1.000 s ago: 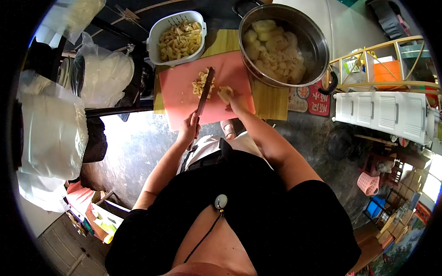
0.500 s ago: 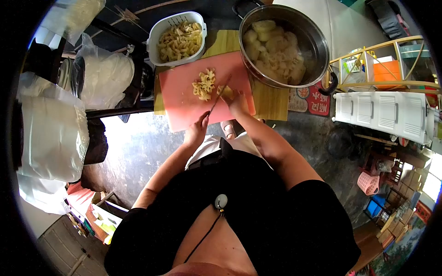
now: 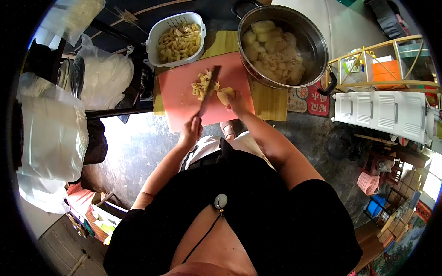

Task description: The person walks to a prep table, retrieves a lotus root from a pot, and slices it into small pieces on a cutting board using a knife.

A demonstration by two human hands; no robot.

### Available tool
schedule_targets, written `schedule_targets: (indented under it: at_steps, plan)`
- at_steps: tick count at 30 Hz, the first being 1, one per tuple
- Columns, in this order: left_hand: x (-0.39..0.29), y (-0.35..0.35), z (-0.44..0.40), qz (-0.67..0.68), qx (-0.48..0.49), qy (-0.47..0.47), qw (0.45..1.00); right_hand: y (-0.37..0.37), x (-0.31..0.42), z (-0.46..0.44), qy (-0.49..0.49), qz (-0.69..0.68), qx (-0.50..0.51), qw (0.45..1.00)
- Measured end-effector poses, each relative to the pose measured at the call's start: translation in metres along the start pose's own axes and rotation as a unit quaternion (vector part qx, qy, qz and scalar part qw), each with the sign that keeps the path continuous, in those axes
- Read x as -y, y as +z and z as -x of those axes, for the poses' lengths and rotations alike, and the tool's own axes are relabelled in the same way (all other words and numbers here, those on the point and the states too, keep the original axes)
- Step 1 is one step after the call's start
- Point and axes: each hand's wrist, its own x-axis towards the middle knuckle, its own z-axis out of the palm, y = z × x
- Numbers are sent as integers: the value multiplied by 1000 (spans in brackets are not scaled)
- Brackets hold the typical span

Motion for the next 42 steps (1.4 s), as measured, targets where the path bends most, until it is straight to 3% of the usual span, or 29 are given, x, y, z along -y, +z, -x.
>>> schedule_targets:
  at_steps: [4,5,8,10,12,13,14,17,19,22,26,29,32,35,38,39,40,42]
  plan:
    - [10,15,-9,-63,4,3,998,5,16,8,-19,39,2,999]
    - [12,16,-8,-91,9,-40,995,8,15,8,-26,41,-8,999]
    - [15,20,-4,-195,-44,70,977,10,-3,5,-36,74,-36,996]
    - [8,19,0,-241,-52,77,966,12,-22,-12,-45,127,-66,989]
    - [10,17,-4,-276,-49,75,957,11,8,7,25,23,-24,999]
    - [15,14,-5,-246,-75,99,961,10,25,17,60,-29,-3,998]
    - [18,11,-7,-199,-83,84,973,10,13,9,26,3,6,1000]
    - [9,-2,-6,-57,-56,2,997,4,26,17,76,-144,69,984]
    - [-4,-11,-1,70,-4,-21,997,2,17,12,58,-94,45,993]
    - [-2,-11,3,88,12,44,995,0,15,11,45,-79,29,995]
    - [-4,5,-5,-55,45,-24,997,0,31,19,58,-62,14,996]
    - [9,14,-8,-148,-13,9,989,6,15,7,2,-56,-18,998]
    - [4,18,-2,-194,-30,21,980,7,18,11,47,-57,-26,997]
    - [-3,16,1,-217,-37,12,975,19,22,16,109,-146,-74,980]
    - [12,15,-4,-173,-94,63,978,14,7,5,42,-20,-14,999]
    - [18,15,-5,-150,-121,89,977,9,10,10,-80,165,-63,981]
    - [3,10,0,-102,-103,18,989,3,21,21,-197,341,-108,913]
    - [5,3,-4,9,-76,12,997,-3,33,26,-274,469,-143,827]
